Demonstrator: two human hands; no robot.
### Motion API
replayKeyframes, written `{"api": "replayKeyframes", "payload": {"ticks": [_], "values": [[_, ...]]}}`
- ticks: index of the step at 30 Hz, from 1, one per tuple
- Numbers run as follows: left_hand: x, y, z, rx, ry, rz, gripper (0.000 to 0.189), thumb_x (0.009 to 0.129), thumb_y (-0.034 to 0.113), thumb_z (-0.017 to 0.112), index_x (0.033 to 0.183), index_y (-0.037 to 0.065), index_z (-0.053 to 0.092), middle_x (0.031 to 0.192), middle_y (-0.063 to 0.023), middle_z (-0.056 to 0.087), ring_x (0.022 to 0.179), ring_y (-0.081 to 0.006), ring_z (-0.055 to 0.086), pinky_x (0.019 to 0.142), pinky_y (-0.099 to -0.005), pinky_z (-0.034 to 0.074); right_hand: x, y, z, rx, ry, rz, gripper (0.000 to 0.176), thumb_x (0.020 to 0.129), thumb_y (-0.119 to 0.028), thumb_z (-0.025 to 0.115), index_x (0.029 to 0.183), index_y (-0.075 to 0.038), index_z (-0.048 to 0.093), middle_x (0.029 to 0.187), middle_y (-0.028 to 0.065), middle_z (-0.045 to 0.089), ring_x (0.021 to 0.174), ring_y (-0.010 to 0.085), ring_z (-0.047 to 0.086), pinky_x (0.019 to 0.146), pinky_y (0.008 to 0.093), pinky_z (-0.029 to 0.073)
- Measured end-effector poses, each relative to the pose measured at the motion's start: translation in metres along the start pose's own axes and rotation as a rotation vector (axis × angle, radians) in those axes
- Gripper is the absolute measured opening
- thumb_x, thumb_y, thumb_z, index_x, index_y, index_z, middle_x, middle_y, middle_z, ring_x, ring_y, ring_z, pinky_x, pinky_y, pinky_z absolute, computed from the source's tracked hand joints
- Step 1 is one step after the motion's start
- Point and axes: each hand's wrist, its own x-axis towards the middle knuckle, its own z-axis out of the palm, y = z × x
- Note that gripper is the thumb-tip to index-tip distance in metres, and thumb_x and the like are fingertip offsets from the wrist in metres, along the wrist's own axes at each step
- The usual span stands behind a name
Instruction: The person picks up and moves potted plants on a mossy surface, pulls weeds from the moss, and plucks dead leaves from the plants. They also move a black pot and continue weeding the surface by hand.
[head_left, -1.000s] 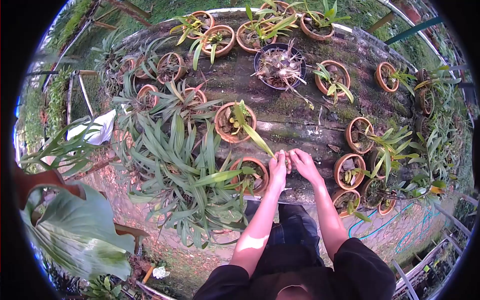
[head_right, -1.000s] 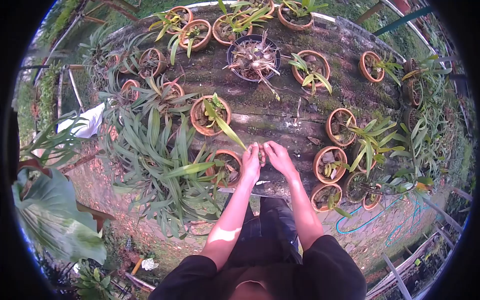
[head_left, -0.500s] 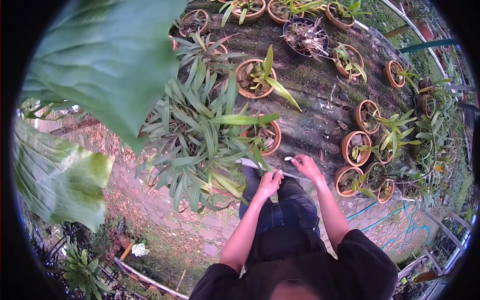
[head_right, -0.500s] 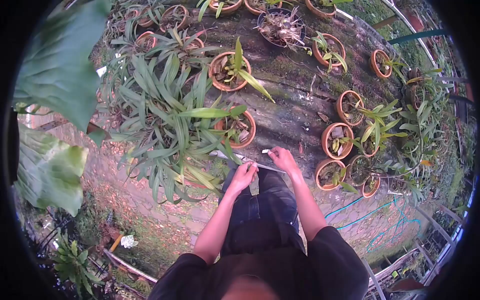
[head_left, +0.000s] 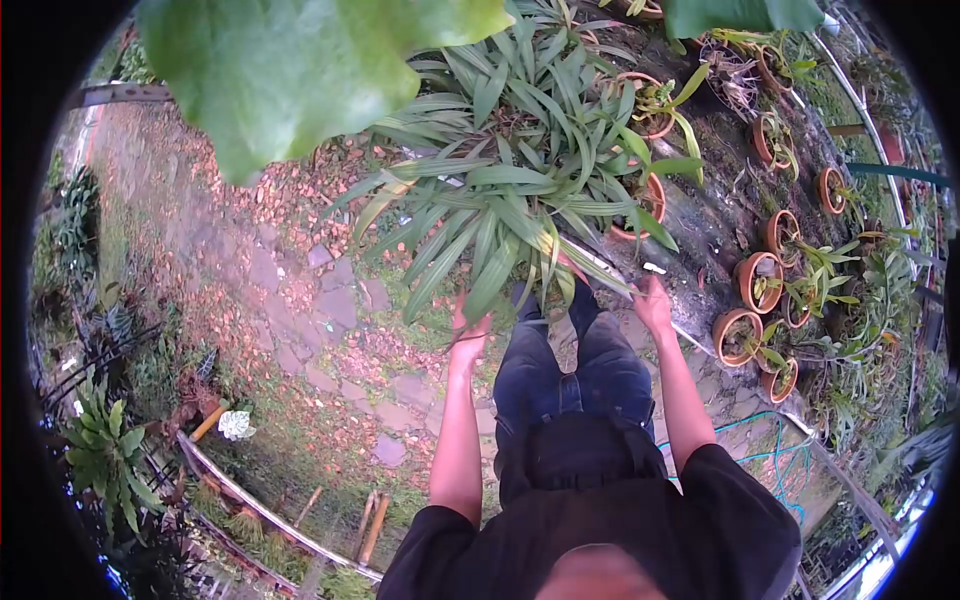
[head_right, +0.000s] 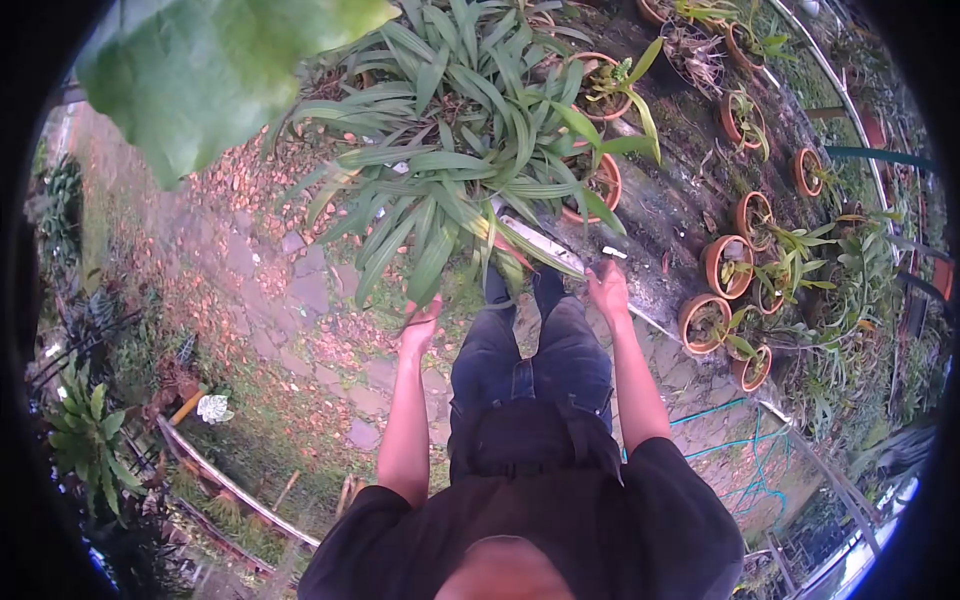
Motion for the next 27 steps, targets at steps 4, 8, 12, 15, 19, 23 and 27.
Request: {"api": "replayKeyframes", "payload": {"ticks": [4, 8, 12, 15, 19, 23, 27], "values": [[0.015, 0.017, -0.014, -0.082, 0.172, 0.003, 0.015, 0.09, 0.009, 0.066, 0.101, -0.001, 0.065, 0.086, -0.0044, 0.07, 0.078, -0.0128, 0.063, 0.071, -0.0307, 0.049, -0.005, -0.008, -0.007, 0.013, -0.039, 0.039, 0.036, 0.089, -0.031, 0.069, 0.109, -0.001, 0.064, 0.098, 0.0199, 0.072, 0.093, 0.0356, 0.07, 0.085, 0.0441, 0.053], [0.027, 0.047, -0.016, 0.157, 0.262, -0.03, 0.018, 0.089, 0.017, 0.073, 0.082, 0.002, 0.065, 0.07, -0.0042, 0.064, 0.061, -0.0123, 0.056, 0.06, -0.0302, 0.046, 0.006, -0.012, -0.035, 0.124, 0.078, 0.129, 0.03, 0.089, -0.029, 0.069, 0.1, 0.0, 0.07, 0.09, 0.0179, 0.074, 0.086, 0.0312, 0.073, 0.081, 0.0403, 0.055], [0.045, 0.144, -0.027, 0.381, 0.381, 0.519, 0.032, 0.088, 0.021, 0.076, 0.066, 0.004, 0.06, 0.06, -0.004, 0.056, 0.053, -0.0127, 0.047, 0.055, -0.0294, 0.04, 0.03, -0.021, -0.083, 0.224, 0.284, 0.103, 0.022, 0.092, -0.021, 0.066, 0.098, 0.001, 0.07, 0.083, 0.0154, 0.073, 0.077, 0.0244, 0.072, 0.072, 0.036, 0.055], [0.061, 0.218, -0.034, 0.329, 0.318, 0.555, 0.015, 0.091, 0.013, 0.071, 0.083, 0.002, 0.066, 0.064, -0.002, 0.057, 0.054, -0.0111, 0.047, 0.055, -0.028, 0.041, 0.061, -0.034, -0.121, 0.328, 0.433, 0.113, 0.021, 0.093, -0.019, 0.064, 0.1, 0.0, 0.068, 0.08, 0.014, 0.072, 0.073, 0.0231, 0.071, 0.071, 0.0365, 0.055], [0.087, 0.304, -0.042, 0.27, 0.239, 0.376, 0.004, 0.093, 0.005, 0.067, 0.092, 0.001, 0.067, 0.061, 0.001, 0.049, 0.054, -0.0063, 0.04, 0.051, -0.0235, 0.037, 0.111, -0.057, -0.163, 0.505, 0.484, 0.064, 0.017, 0.095, -0.014, 0.063, 0.101, 0.001, 0.067, 0.08, 0.011, 0.072, 0.072, 0.0166, 0.068, 0.07, 0.0312, 0.053], [0.119, 0.378, -0.037, 0.573, 0.192, 0.471, 0.005, 0.093, 0.005, 0.067, 0.089, 0.001, 0.067, 0.064, 0.0015, 0.051, 0.056, -0.0049, 0.041, 0.051, -0.0241, 0.034, 0.16, -0.071, -0.179, 0.616, 0.446, -0.034, 0.017, 0.095, -0.013, 0.064, 0.103, 0.001, 0.067, 0.08, 0.0104, 0.071, 0.072, 0.0144, 0.068, 0.069, 0.0308, 0.054], [0.165, 0.419, 0.024, 0.574, 0.083, 0.792, 0.009, 0.091, 0.007, 0.07, 0.087, 0.0, 0.066, 0.071, -0.0032, 0.058, 0.061, -0.0097, 0.049, 0.056, -0.0272, 0.037, 0.199, -0.084, -0.192, 0.677, 0.362, -0.1, 0.018, 0.095, -0.012, 0.064, 0.106, 0.001, 0.066, 0.083, 0.0095, 0.072, 0.074, 0.0143, 0.068, 0.069, 0.0301, 0.054]]}}
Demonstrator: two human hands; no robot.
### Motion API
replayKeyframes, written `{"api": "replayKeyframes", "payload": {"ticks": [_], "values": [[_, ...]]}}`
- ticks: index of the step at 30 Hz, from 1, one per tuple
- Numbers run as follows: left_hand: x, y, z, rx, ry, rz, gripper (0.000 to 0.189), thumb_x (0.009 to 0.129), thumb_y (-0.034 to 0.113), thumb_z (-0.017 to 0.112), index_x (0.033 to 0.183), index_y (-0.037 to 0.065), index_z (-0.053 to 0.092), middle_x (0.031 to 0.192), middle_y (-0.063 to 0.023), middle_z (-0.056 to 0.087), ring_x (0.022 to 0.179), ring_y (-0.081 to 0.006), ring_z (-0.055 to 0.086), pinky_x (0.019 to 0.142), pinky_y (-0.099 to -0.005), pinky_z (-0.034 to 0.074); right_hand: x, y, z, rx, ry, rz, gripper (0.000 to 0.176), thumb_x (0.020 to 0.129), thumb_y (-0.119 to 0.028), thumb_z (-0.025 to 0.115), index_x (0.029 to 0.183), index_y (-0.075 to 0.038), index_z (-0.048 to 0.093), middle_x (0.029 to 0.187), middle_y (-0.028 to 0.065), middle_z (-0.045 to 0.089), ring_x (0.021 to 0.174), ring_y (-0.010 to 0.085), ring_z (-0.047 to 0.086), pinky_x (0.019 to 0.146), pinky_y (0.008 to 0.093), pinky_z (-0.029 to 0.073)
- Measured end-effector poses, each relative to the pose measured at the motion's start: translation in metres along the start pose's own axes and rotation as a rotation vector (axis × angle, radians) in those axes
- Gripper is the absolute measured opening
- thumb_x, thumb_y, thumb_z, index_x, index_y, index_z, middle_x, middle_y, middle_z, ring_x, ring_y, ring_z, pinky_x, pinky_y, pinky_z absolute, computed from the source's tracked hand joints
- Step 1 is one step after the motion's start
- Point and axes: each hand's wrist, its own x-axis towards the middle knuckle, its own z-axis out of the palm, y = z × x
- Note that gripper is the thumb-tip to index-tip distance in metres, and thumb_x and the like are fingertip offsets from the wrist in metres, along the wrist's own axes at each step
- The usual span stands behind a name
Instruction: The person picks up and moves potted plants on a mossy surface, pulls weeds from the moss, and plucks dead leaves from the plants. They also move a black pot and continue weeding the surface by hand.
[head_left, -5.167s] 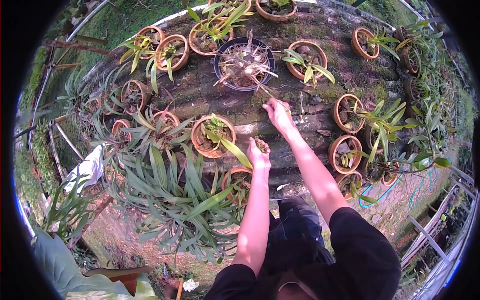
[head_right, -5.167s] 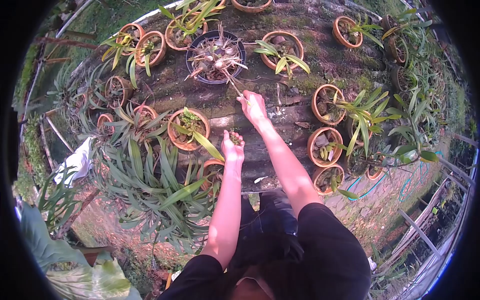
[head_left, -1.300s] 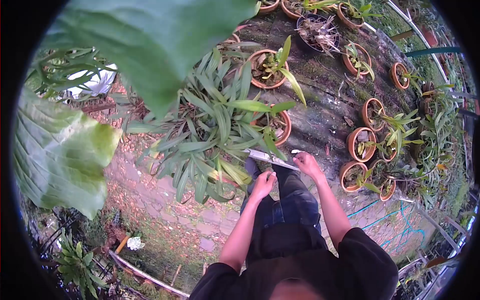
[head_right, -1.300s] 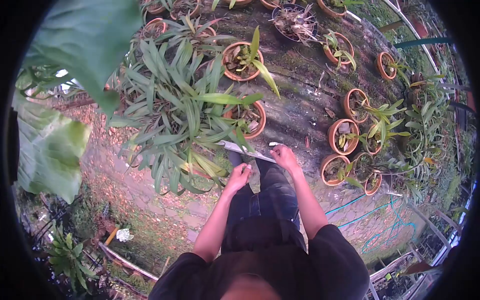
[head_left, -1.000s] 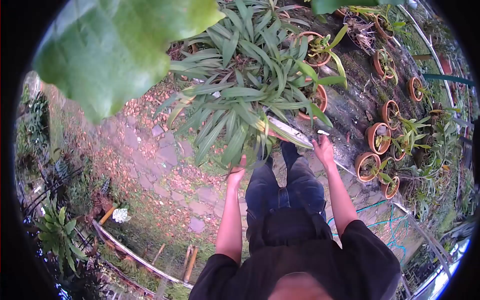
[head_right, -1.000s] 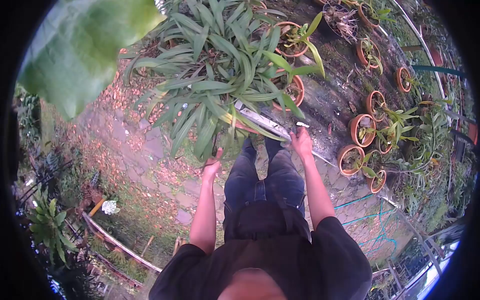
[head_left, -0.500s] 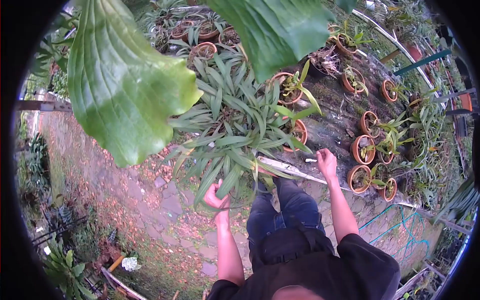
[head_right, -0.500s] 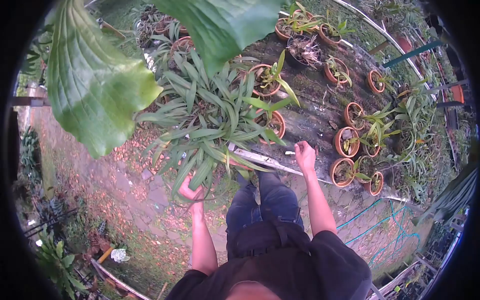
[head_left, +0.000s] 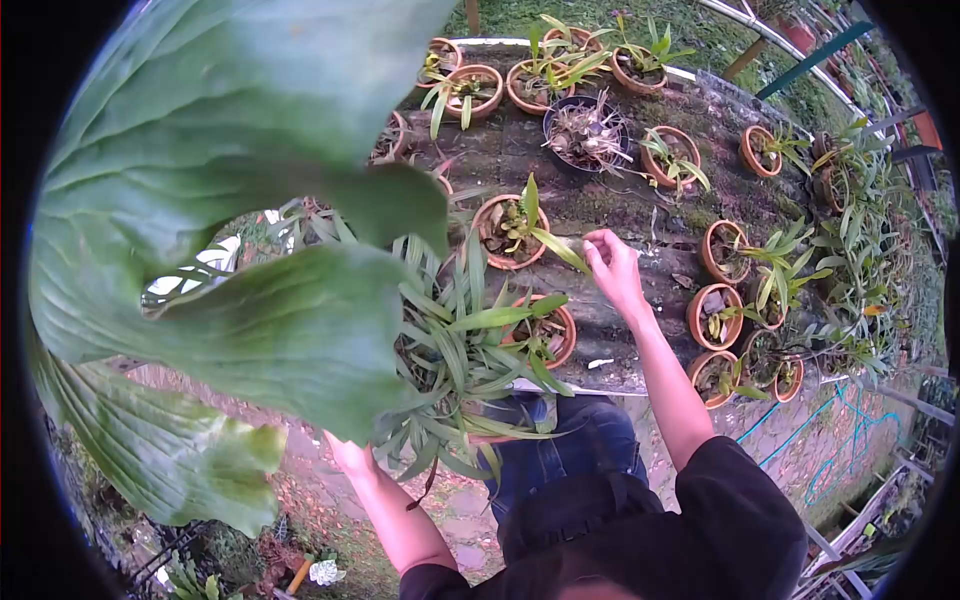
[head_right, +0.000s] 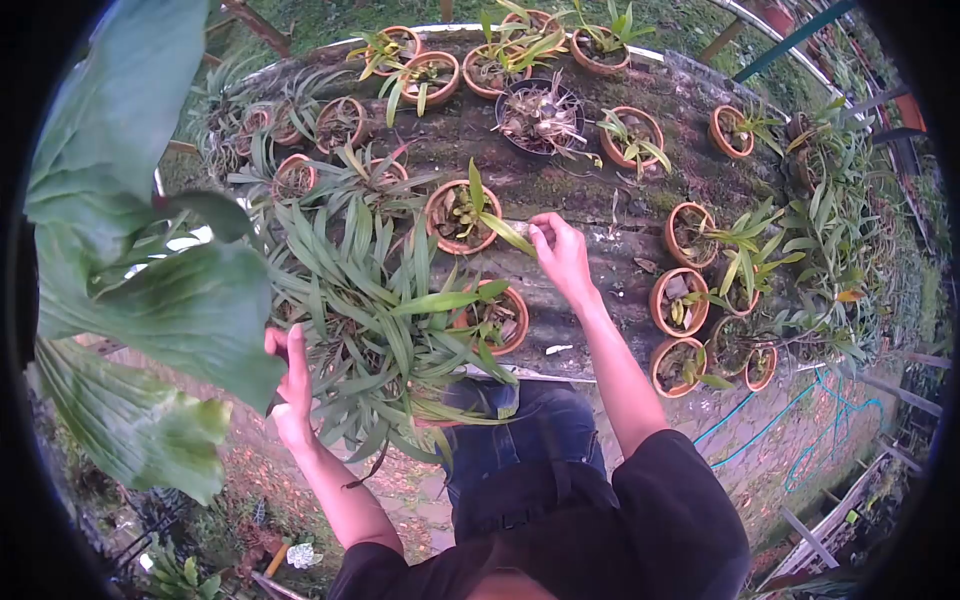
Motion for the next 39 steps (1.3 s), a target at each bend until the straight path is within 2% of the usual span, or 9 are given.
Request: {"api": "replayKeyframes", "payload": {"ticks": [3, 7, 10, 13, 20, 22, 24, 28, 39], "values": [[0.081, 0.082, 0.056, -0.256, -0.351, 0.04, 0.012, 0.091, 0.01, 0.07, 0.096, -0.001, 0.067, 0.081, -0.0058, 0.067, 0.069, -0.0126, 0.06, 0.064, -0.0271, 0.046, 0.022, 0.002, 0.008, 0.003, -0.035, 0.013, 0.02, 0.095, -0.013, 0.064, 0.108, 0.001, 0.066, 0.085, 0.0108, 0.072, 0.076, 0.0154, 0.069, 0.07, 0.0304, 0.055], [0.146, 0.065, 0.152, -0.417, -0.509, 0.007, 0.02, 0.091, 0.015, 0.071, 0.1, -0.002, 0.068, 0.084, -0.0047, 0.067, 0.065, -0.0085, 0.058, 0.063, -0.0236, 0.049, 0.027, 0.031, 0.017, -0.021, -0.031, 0.027, 0.021, 0.095, -0.014, 0.064, 0.11, 0.001, 0.065, 0.089, 0.0125, 0.073, 0.078, 0.0178, 0.07, 0.072, 0.0323, 0.055], [0.194, 0.049, 0.225, -0.496, -0.657, -0.27, 0.033, 0.097, 0.025, 0.066, 0.114, -0.003, 0.061, 0.094, -0.0063, 0.067, 0.079, -0.0105, 0.064, 0.07, -0.0248, 0.054, 0.009, 0.055, 0.015, -0.057, -0.044, 0.176, 0.023, 0.092, -0.014, 0.066, 0.109, 0.002, 0.066, 0.092, 0.0142, 0.072, 0.082, 0.0225, 0.071, 0.076, 0.0343, 0.055], [0.231, 0.025, 0.297, -0.792, -0.725, -0.585, 0.039, 0.095, 0.027, 0.07, 0.113, -0.007, 0.06, 0.098, -0.0119, 0.067, 0.081, -0.0174, 0.069, 0.077, -0.0305, 0.06, -0.012, 0.088, 0.02, -0.06, -0.021, 0.219, 0.023, 0.092, -0.013, 0.066, 0.108, 0.002, 0.066, 0.092, 0.015, 0.072, 0.083, 0.0233, 0.071, 0.077, 0.035, 0.055], [0.294, -0.03, 0.428, -1.341, -0.467, -0.935, 0.063, 0.097, 0.015, 0.064, 0.141, -0.014, 0.029, 0.141, -0.0366, 0.039, 0.117, -0.0502, 0.057, 0.092, -0.0516, 0.06, -0.041, 0.109, 0.013, 0.015, 0.02, 0.364, 0.022, 0.093, -0.013, 0.066, 0.109, 0.002, 0.066, 0.092, 0.0142, 0.072, 0.083, 0.0214, 0.071, 0.076, 0.0341, 0.055], [0.314, -0.036, 0.455, -1.36, -0.326, -0.97, 0.06, 0.097, 0.014, 0.064, 0.141, -0.011, 0.032, 0.139, -0.0366, 0.041, 0.116, -0.0498, 0.057, 0.091, -0.0551, 0.059, -0.043, 0.112, 0.011, 0.037, 0.033, 0.382, 0.022, 0.093, -0.013, 0.066, 0.109, 0.002, 0.066, 0.091, 0.0136, 0.072, 0.083, 0.0208, 0.07, 0.076, 0.0333, 0.055], [0.333, -0.04, 0.469, -1.415, -0.238, -1.052, 0.05, 0.097, 0.013, 0.064, 0.137, -0.006, 0.041, 0.133, -0.0359, 0.048, 0.113, -0.0486, 0.059, 0.091, -0.0558, 0.06, -0.043, 0.109, 0.007, 0.063, 0.037, 0.404, 0.021, 0.094, -0.012, 0.065, 0.109, 0.002, 0.065, 0.091, 0.0127, 0.072, 0.081, 0.0192, 0.069, 0.074, 0.0322, 0.055], [0.353, -0.058, 0.487, -1.387, -0.056, -1.043, 0.027, 0.097, 0.007, 0.062, 0.121, -0.004, 0.054, 0.109, -0.0208, 0.064, 0.101, -0.0368, 0.068, 0.086, -0.0519, 0.063, -0.034, 0.111, 0.0, 0.067, 0.017, 0.42, 0.021, 0.094, -0.012, 0.065, 0.109, 0.002, 0.065, 0.092, 0.0128, 0.071, 0.081, 0.0184, 0.069, 0.073, 0.0316, 0.055], [0.335, -0.062, 0.396, -1.432, -0.222, -1.151, 0.019, 0.098, 0.004, 0.056, 0.107, -0.012, 0.054, 0.11, -0.0275, 0.063, 0.101, -0.0469, 0.066, 0.085, -0.0473, 0.064, 0.038, 0.088, 0.01, 0.141, -0.171, 0.349, 0.022, 0.095, -0.012, 0.064, 0.112, 0.002, 0.066, 0.097, 0.0125, 0.071, 0.082, 0.0186, 0.069, 0.074, 0.0317, 0.054]]}}
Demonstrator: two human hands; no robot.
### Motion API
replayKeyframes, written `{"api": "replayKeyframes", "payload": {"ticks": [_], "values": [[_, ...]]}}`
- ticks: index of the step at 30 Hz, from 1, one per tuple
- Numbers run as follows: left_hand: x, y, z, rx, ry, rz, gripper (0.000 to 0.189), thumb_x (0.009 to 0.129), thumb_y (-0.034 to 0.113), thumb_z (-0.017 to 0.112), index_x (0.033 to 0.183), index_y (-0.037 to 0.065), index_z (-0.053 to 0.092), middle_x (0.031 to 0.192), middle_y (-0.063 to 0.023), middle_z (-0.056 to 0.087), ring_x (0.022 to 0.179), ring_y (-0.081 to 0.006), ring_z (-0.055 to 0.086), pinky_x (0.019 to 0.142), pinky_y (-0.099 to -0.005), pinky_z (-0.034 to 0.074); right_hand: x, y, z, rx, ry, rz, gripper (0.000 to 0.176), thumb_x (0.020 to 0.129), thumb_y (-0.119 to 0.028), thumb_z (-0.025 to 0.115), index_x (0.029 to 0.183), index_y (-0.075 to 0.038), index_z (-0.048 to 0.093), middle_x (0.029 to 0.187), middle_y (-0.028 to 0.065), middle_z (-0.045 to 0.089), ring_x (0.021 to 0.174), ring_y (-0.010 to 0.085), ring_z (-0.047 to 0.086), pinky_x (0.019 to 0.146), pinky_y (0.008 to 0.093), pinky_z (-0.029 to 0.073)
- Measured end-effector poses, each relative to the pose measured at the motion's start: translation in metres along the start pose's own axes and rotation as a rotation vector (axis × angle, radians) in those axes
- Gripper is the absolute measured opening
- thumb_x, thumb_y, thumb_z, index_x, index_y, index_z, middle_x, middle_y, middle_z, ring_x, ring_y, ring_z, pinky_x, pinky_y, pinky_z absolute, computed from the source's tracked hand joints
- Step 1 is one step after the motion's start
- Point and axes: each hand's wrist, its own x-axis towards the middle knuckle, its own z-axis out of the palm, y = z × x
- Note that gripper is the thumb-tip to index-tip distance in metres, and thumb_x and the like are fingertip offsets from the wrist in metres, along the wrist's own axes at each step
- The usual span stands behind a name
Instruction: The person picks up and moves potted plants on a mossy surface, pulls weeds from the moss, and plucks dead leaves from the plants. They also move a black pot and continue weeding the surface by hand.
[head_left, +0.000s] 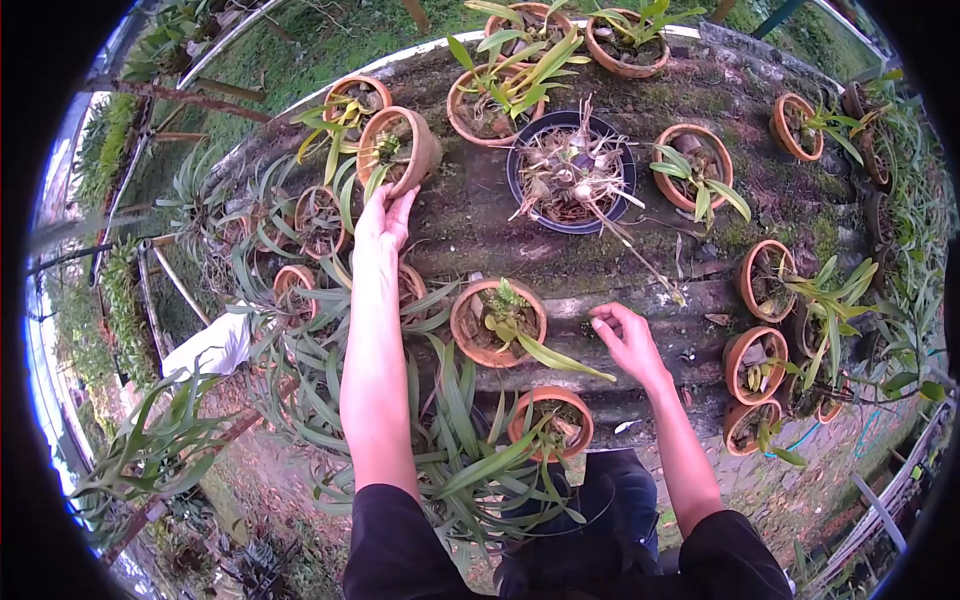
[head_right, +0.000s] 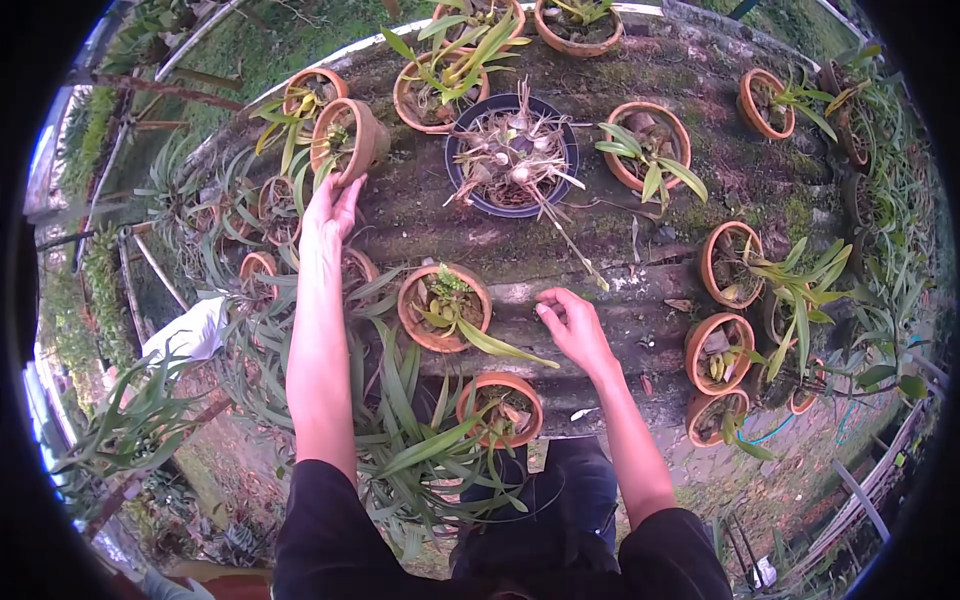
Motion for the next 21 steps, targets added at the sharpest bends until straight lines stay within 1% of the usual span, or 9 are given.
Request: {"api": "replayKeyframes", "payload": {"ticks": [1, 6, 8, 10, 13, 16, 17, 20, 21], "values": [[-0.016, 0.003, -0.001, 0.052, -0.002, 0.047, 0.019, 0.096, 0.003, 0.058, 0.107, -0.012, 0.054, 0.109, -0.0269, 0.063, 0.102, -0.0461, 0.066, 0.087, -0.048, 0.063, 0.009, -0.009, 0.003, 0.017, -0.047, -0.019, 0.023, 0.095, -0.012, 0.063, 0.112, 0.002, 0.066, 0.098, 0.0127, 0.07, 0.083, 0.0186, 0.069, 0.074, 0.0318, 0.054], [-0.066, 0.012, -0.015, -0.012, -0.016, 0.007, 0.018, 0.093, 0.001, 0.062, 0.106, -0.01, 0.056, 0.105, -0.0252, 0.065, 0.102, -0.044, 0.067, 0.087, -0.0473, 0.064, 0.063, -0.077, 0.03, -0.005, -0.116, -0.325, 0.027, 0.097, -0.018, 0.062, 0.117, 0.002, 0.064, 0.104, 0.0131, 0.067, 0.083, 0.0199, 0.068, 0.073, 0.0321, 0.054], [-0.091, 0.013, -0.017, 0.052, -0.048, 0.013, 0.018, 0.093, 0.003, 0.063, 0.107, -0.008, 0.057, 0.106, -0.0253, 0.065, 0.101, -0.044, 0.068, 0.086, -0.0449, 0.064, 0.082, -0.109, 0.047, 0.074, -0.114, -0.385, 0.035, 0.097, -0.023, 0.063, 0.121, 0.003, 0.062, 0.108, 0.0163, 0.067, 0.085, 0.0202, 0.069, 0.074, 0.0328, 0.055], [-0.111, 0.012, -0.021, 0.072, -0.043, -0.004, 0.022, 0.093, 0.006, 0.064, 0.11, -0.007, 0.056, 0.106, -0.0262, 0.066, 0.098, -0.0435, 0.069, 0.083, -0.0416, 0.065, 0.097, -0.131, 0.072, 0.064, -0.069, -0.37, 0.044, 0.096, -0.024, 0.066, 0.13, 0.003, 0.058, 0.107, 0.0156, 0.07, 0.086, 0.0156, 0.068, 0.073, 0.0296, 0.055], [-0.144, 0.01, -0.026, 0.089, -0.059, -0.008, 0.025, 0.093, 0.007, 0.065, 0.112, -0.007, 0.057, 0.105, -0.0277, 0.067, 0.096, -0.0419, 0.07, 0.078, -0.0376, 0.066, 0.114, -0.156, 0.089, 0.085, -0.073, -0.255, 0.042, 0.095, -0.026, 0.067, 0.122, 0.005, 0.062, 0.095, 0.0146, 0.072, 0.071, 0.0136, 0.068, 0.065, 0.0288, 0.055], [-0.167, 0.006, -0.027, 0.096, -0.074, -0.023, 0.029, 0.09, 0.007, 0.068, 0.113, -0.008, 0.057, 0.107, -0.0251, 0.067, 0.098, -0.0384, 0.07, 0.079, -0.0345, 0.066, 0.122, -0.159, 0.098, 0.071, -0.143, -0.271, 0.038, 0.094, -0.029, 0.067, 0.104, 0.008, 0.067, 0.078, 0.0147, 0.072, 0.062, 0.0202, 0.07, 0.061, 0.0347, 0.055], [-0.172, 0.005, -0.026, 0.102, -0.081, -0.029, 0.029, 0.09, 0.007, 0.069, 0.112, -0.008, 0.057, 0.106, -0.0252, 0.067, 0.097, -0.0375, 0.071, 0.078, -0.034, 0.067, 0.119, -0.157, 0.102, 0.122, -0.132, -0.335, 0.031, 0.096, -0.024, 0.065, 0.092, 0.006, 0.068, 0.07, 0.0125, 0.069, 0.057, 0.0178, 0.068, 0.058, 0.0333, 0.053], [-0.181, 0.008, -0.031, 0.076, -0.087, -0.069, 0.027, 0.093, 0.009, 0.065, 0.113, -0.008, 0.058, 0.105, -0.0272, 0.068, 0.095, -0.0395, 0.071, 0.077, -0.0362, 0.067, 0.115, -0.15, 0.104, 0.27, -0.128, -0.349, 0.023, 0.096, -0.018, 0.063, 0.091, 0.003, 0.067, 0.069, 0.0114, 0.067, 0.056, 0.0158, 0.066, 0.056, 0.0334, 0.051], [-0.185, 0.008, -0.033, 0.086, -0.091, -0.046, 0.027, 0.093, 0.01, 0.066, 0.112, -0.008, 0.058, 0.105, -0.0273, 0.068, 0.095, -0.0393, 0.071, 0.077, -0.0358, 0.066, 0.112, -0.153, 0.1, 0.245, -0.149, -0.379, 0.021, 0.096, -0.017, 0.063, 0.091, 0.003, 0.067, 0.069, 0.0119, 0.067, 0.057, 0.0179, 0.066, 0.057, 0.0342, 0.051]]}}
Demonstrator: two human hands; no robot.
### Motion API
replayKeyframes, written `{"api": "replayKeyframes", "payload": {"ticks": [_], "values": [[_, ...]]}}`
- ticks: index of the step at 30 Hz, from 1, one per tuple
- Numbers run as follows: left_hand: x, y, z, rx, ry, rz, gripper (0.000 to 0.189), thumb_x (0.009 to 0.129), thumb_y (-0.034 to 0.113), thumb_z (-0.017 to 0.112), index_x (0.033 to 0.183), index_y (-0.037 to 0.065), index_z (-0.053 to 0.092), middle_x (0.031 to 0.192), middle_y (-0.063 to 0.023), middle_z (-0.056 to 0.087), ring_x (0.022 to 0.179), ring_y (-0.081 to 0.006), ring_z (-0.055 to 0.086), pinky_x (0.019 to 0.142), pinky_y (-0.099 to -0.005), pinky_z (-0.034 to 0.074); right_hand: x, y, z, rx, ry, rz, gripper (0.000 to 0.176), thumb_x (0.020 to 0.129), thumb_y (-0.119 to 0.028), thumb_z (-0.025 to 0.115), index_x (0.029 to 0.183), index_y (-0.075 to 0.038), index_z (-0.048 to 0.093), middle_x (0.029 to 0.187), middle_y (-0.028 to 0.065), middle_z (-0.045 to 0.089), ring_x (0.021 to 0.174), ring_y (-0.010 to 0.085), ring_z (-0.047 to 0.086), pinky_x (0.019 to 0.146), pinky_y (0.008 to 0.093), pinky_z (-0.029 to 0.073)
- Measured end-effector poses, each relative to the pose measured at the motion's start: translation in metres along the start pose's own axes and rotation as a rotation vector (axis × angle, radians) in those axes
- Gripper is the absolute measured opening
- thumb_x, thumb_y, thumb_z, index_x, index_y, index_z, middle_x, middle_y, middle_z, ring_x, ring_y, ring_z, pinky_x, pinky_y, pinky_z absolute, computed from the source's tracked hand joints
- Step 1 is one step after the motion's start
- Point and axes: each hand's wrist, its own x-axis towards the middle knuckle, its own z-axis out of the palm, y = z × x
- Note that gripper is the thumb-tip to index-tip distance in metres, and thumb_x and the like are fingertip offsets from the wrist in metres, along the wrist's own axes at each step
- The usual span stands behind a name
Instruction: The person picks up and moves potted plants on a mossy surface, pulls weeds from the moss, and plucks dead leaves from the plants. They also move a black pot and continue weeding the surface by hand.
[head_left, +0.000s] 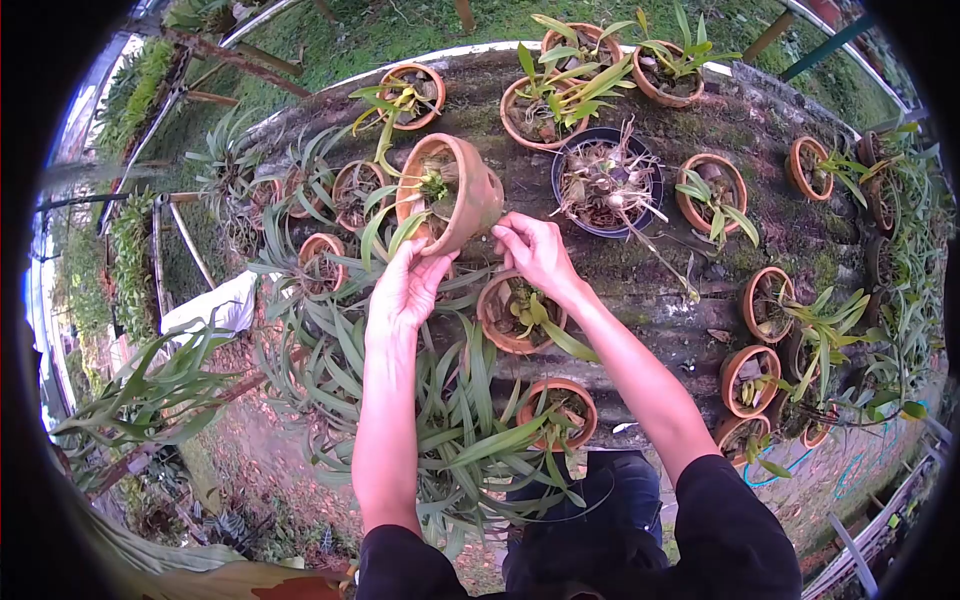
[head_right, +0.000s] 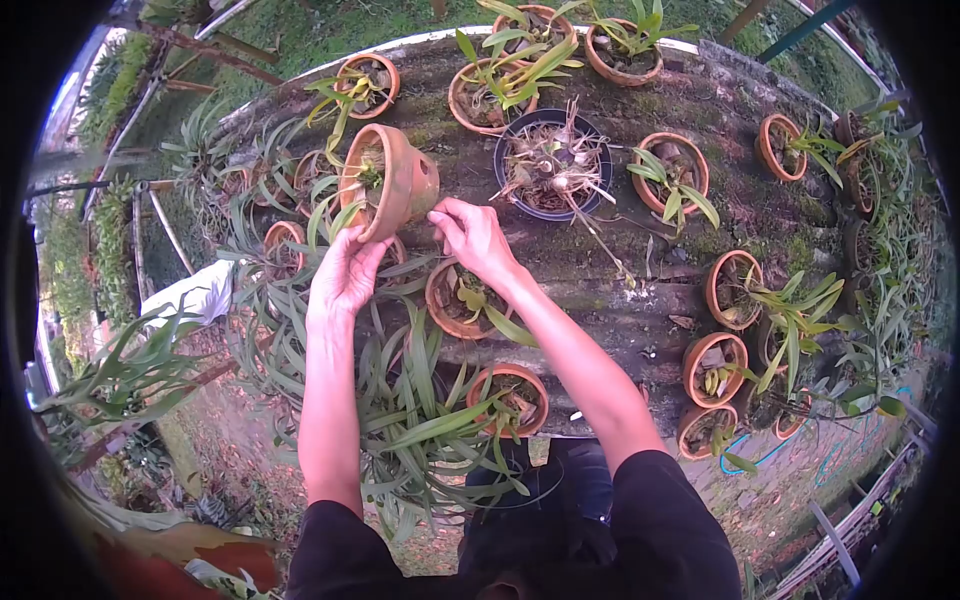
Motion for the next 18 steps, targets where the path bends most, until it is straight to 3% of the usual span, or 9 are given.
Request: {"api": "replayKeyframes", "payload": {"ticks": [2, 5, 6, 11, 13, 14, 15, 17, 18], "values": [[-0.004, -0.001, -0.002, -0.006, 0.011, 0.013, 0.026, 0.093, 0.01, 0.066, 0.111, -0.007, 0.059, 0.105, -0.0267, 0.068, 0.096, -0.0394, 0.071, 0.078, -0.036, 0.066, -0.004, -0.007, -0.005, -0.038, -0.055, -0.049, 0.017, 0.094, -0.015, 0.064, 0.092, 0.002, 0.067, 0.07, 0.0128, 0.066, 0.059, 0.0222, 0.066, 0.059, 0.0359, 0.051], [-0.005, -0.003, -0.007, -0.024, 0.027, 0.036, 0.024, 0.093, 0.01, 0.066, 0.11, -0.006, 0.06, 0.106, -0.0253, 0.068, 0.099, -0.0395, 0.07, 0.08, -0.0366, 0.066, -0.019, -0.026, -0.005, -0.136, -0.154, -0.38, 0.016, 0.091, -0.013, 0.066, 0.094, 0.003, 0.066, 0.074, 0.0157, 0.066, 0.067, 0.0308, 0.067, 0.064, 0.0385, 0.052], [-0.004, -0.004, -0.008, -0.034, 0.03, 0.044, 0.024, 0.092, 0.01, 0.066, 0.109, -0.006, 0.061, 0.106, -0.0247, 0.068, 0.099, -0.0396, 0.07, 0.081, -0.0368, 0.066, -0.027, -0.037, -0.011, -0.175, -0.237, -0.344, 0.015, 0.09, -0.011, 0.067, 0.094, 0.003, 0.068, 0.079, 0.0175, 0.067, 0.075, 0.0362, 0.067, 0.068, 0.0394, 0.052], [-0.002, 0.003, -0.008, -0.063, 0.035, 0.04, 0.023, 0.091, 0.009, 0.067, 0.107, -0.006, 0.062, 0.107, -0.0237, 0.069, 0.102, -0.0393, 0.069, 0.083, -0.0382, 0.065, -0.103, -0.051, -0.065, -0.349, -0.044, -0.075, 0.013, 0.09, -0.009, 0.066, 0.095, 0.002, 0.071, 0.083, 0.0178, 0.07, 0.074, 0.0333, 0.069, 0.068, 0.039, 0.053], [0.003, 0.007, -0.007, -0.057, 0.062, 0.061, 0.022, 0.091, 0.008, 0.068, 0.106, -0.007, 0.062, 0.107, -0.0242, 0.069, 0.103, -0.0396, 0.069, 0.084, -0.0386, 0.065, -0.147, -0.056, -0.099, -0.395, 0.07, 0.066, 0.013, 0.09, -0.006, 0.065, 0.094, 0.004, 0.071, 0.077, 0.015, 0.071, 0.067, 0.0246, 0.07, 0.063, 0.0341, 0.053], [0.006, 0.009, -0.006, -0.046, 0.056, 0.068, 0.025, 0.091, 0.009, 0.068, 0.109, -0.007, 0.062, 0.109, -0.023, 0.069, 0.103, -0.0372, 0.069, 0.085, -0.0353, 0.065, -0.172, -0.059, -0.117, -0.555, 0.136, 0.135, 0.012, 0.09, -0.008, 0.065, 0.094, 0.001, 0.072, 0.08, 0.0176, 0.071, 0.074, 0.0327, 0.07, 0.069, 0.0393, 0.053], [0.009, 0.012, -0.006, -0.035, 0.053, 0.076, 0.027, 0.091, 0.01, 0.068, 0.111, -0.007, 0.062, 0.112, -0.0219, 0.068, 0.103, -0.0348, 0.07, 0.085, -0.0321, 0.064, -0.195, -0.068, -0.138, -0.788, 0.038, 0.286, 0.017, 0.087, -0.016, 0.071, 0.095, -0.001, 0.074, 0.083, 0.0176, 0.072, 0.078, 0.0339, 0.071, 0.074, 0.0417, 0.055], [0.02, 0.018, -0.006, -0.006, 0.036, 0.099, 0.028, 0.091, 0.009, 0.067, 0.112, -0.008, 0.061, 0.114, -0.022, 0.068, 0.105, -0.0354, 0.069, 0.086, -0.033, 0.064, -0.261, -0.053, -0.174, -1.055, -0.394, 0.677, 0.029, 0.08, -0.026, 0.077, 0.096, -0.003, 0.074, 0.086, 0.0176, 0.073, 0.085, 0.0353, 0.071, 0.08, 0.044, 0.055], [0.028, 0.021, -0.004, 0.011, 0.043, 0.114, 0.028, 0.091, 0.009, 0.067, 0.113, -0.009, 0.061, 0.113, -0.0222, 0.068, 0.106, -0.0362, 0.069, 0.087, -0.0336, 0.064, -0.274, -0.052, -0.18, -1.049, -0.464, 0.71, 0.032, 0.078, -0.028, 0.079, 0.097, -0.003, 0.074, 0.088, 0.018, 0.073, 0.087, 0.0354, 0.071, 0.081, 0.0443, 0.055]]}}
